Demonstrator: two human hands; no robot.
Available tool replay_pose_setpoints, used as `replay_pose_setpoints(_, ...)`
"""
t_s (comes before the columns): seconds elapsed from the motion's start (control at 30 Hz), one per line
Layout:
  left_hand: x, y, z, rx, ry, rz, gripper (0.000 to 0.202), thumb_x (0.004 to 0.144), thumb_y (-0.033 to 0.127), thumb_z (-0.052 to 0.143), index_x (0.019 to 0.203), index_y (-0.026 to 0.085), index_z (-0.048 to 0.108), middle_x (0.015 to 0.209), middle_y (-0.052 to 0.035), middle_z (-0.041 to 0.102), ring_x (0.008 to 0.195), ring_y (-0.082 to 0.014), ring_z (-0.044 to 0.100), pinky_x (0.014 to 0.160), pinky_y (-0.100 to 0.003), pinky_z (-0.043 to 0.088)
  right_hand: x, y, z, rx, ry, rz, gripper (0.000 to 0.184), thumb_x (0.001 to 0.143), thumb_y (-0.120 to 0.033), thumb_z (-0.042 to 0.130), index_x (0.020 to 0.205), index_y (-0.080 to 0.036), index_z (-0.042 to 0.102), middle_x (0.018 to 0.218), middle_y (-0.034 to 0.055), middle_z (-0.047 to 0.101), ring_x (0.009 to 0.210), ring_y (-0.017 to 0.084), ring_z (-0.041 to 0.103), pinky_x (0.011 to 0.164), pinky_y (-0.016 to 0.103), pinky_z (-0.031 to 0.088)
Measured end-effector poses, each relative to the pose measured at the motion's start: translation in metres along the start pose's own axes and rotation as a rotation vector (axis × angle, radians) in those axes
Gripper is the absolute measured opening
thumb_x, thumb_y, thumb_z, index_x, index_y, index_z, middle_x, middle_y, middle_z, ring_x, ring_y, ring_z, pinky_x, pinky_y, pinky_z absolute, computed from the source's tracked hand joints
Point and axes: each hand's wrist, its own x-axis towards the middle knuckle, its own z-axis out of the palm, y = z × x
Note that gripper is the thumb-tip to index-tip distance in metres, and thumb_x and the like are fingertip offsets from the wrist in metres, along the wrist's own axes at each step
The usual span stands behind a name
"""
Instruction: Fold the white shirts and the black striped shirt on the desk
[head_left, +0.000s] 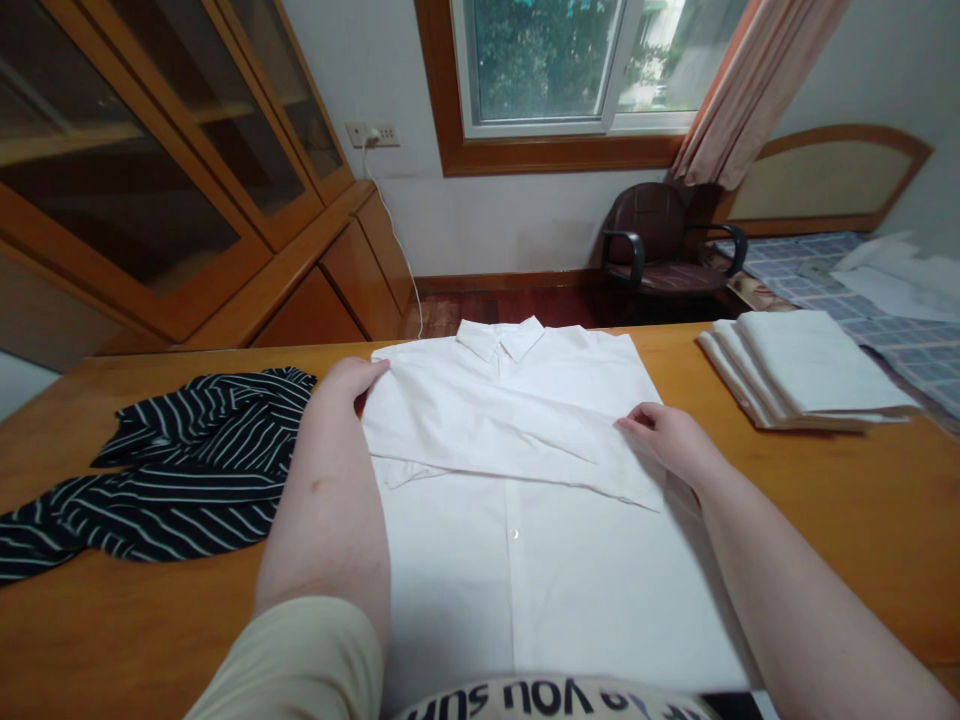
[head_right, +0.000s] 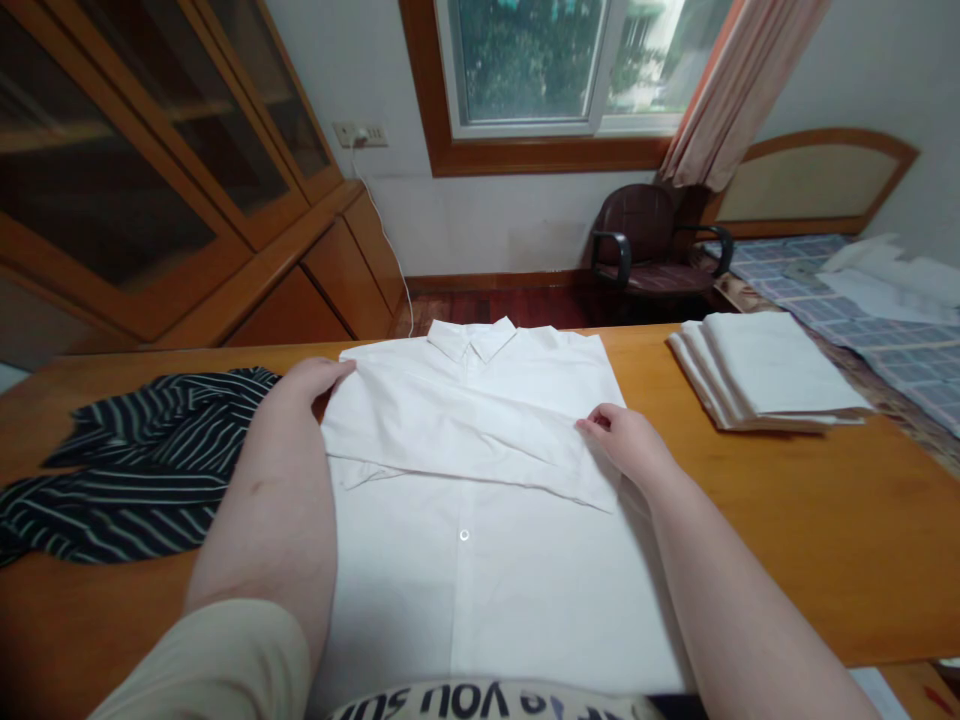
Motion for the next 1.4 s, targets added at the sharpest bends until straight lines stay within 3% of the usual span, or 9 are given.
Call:
replay_pose_setpoints(0.1,-0.002,0.005,0.002,0.047,-0.115,-0.021,0.024,0.067,0.038,0.066,0.076,0.016,0.069,0.079,-0.0121,0.07,0.079,-0.029,0.066,0.066,-0.034,0.05,-0.001,0.0,0.0,0.044,0.043,-0.018,0.029,0.078,-0.05,0.056,0.074,-0.022,0.064,0.066,0.0014,0.063,0.063,0.017,0.055,0.057,0.026,0.036)
replay_pose_setpoints(0.2,-0.001,0.005,0.004,-0.028,-0.054,-0.024,0.018,0.066,0.026,0.065,0.081,0.017,0.069,0.082,-0.0103,0.071,0.077,-0.0259,0.067,0.066,-0.031,0.05,-0.002,0.002,0.001,0.098,0.124,-0.033,0.031,0.077,-0.052,0.057,0.078,-0.022,0.064,0.067,0.0012,0.063,0.063,0.016,0.055,0.057,0.027,0.036)
replay_pose_setpoints(0.33,0.002,0.001,0.01,-0.117,0.001,-0.027,0.025,0.067,0.016,0.06,0.091,0.017,0.068,0.09,-0.0091,0.071,0.075,-0.0222,0.067,0.066,-0.028,0.05,0.001,0.005,0.004,0.108,0.168,-0.025,0.03,0.076,-0.051,0.058,0.083,-0.022,0.065,0.073,0.0022,0.065,0.066,0.017,0.056,0.058,0.027,0.038)
replay_pose_setpoints(0.6,0.003,0.003,0.014,-0.103,0.085,-0.023,0.028,0.079,0.033,0.052,0.097,0.017,0.066,0.106,-0.0137,0.068,0.098,-0.0298,0.062,0.083,-0.037,0.047,0.001,0.001,0.001,-0.043,0.011,0.027,0.034,0.079,-0.051,0.054,0.085,-0.02,0.066,0.083,0.0074,0.068,0.077,0.021,0.06,0.063,0.028,0.039)
replay_pose_setpoints(0.8,0.007,-0.001,0.017,-0.137,0.162,0.009,0.025,0.081,0.032,0.05,0.094,0.02,0.067,0.098,-0.0097,0.069,0.092,-0.0275,0.063,0.081,-0.036,0.048,-0.002,-0.005,-0.007,-0.07,-0.05,0.013,0.024,0.078,-0.039,0.054,0.085,-0.019,0.066,0.086,0.0077,0.069,0.077,0.021,0.06,0.063,0.026,0.039)
replay_pose_setpoints(0.93,0.006,-0.002,0.018,-0.162,0.164,-0.025,0.03,0.081,0.027,0.049,0.106,0.02,0.065,0.101,-0.0096,0.068,0.093,-0.0265,0.062,0.083,-0.036,0.048,-0.003,-0.005,-0.008,-0.074,-0.053,0.009,0.022,0.078,-0.037,0.053,0.083,-0.019,0.065,0.082,0.0069,0.068,0.075,0.02,0.059,0.061,0.025,0.037)
replay_pose_setpoints(1.07,-0.001,0.0,0.016,-0.096,0.197,0.166,0.048,0.082,0.018,0.044,0.128,0.025,0.053,0.123,-0.0083,0.06,0.108,-0.0237,0.057,0.093,-0.036,0.043,-0.002,-0.006,-0.007,-0.092,-0.052,0.018,0.023,0.079,-0.038,0.051,0.084,-0.019,0.064,0.083,0.0064,0.068,0.076,0.02,0.059,0.061,0.025,0.037)
replay_pose_setpoints(1.2,-0.009,0.006,0.016,0.075,0.192,0.401,0.04,0.085,0.02,0.041,0.117,0.029,0.063,0.138,-0.0018,0.049,0.125,-0.0254,0.042,0.105,-0.04,0.031,-0.002,-0.007,-0.007,-0.104,-0.055,0.024,0.023,0.079,-0.037,0.052,0.084,-0.019,0.064,0.084,0.0074,0.068,0.077,0.02,0.059,0.062,0.026,0.037)
replay_pose_setpoints(1.4,-0.009,0.009,0.017,0.195,0.188,0.342,0.035,0.086,0.024,0.041,0.108,0.029,0.068,0.122,-0.0061,0.061,0.114,-0.0317,0.047,0.098,-0.047,0.035,-0.003,-0.008,-0.008,-0.097,-0.054,0.011,0.023,0.08,-0.037,0.051,0.084,-0.018,0.065,0.085,0.008,0.068,0.078,0.021,0.059,0.063,0.026,0.037)
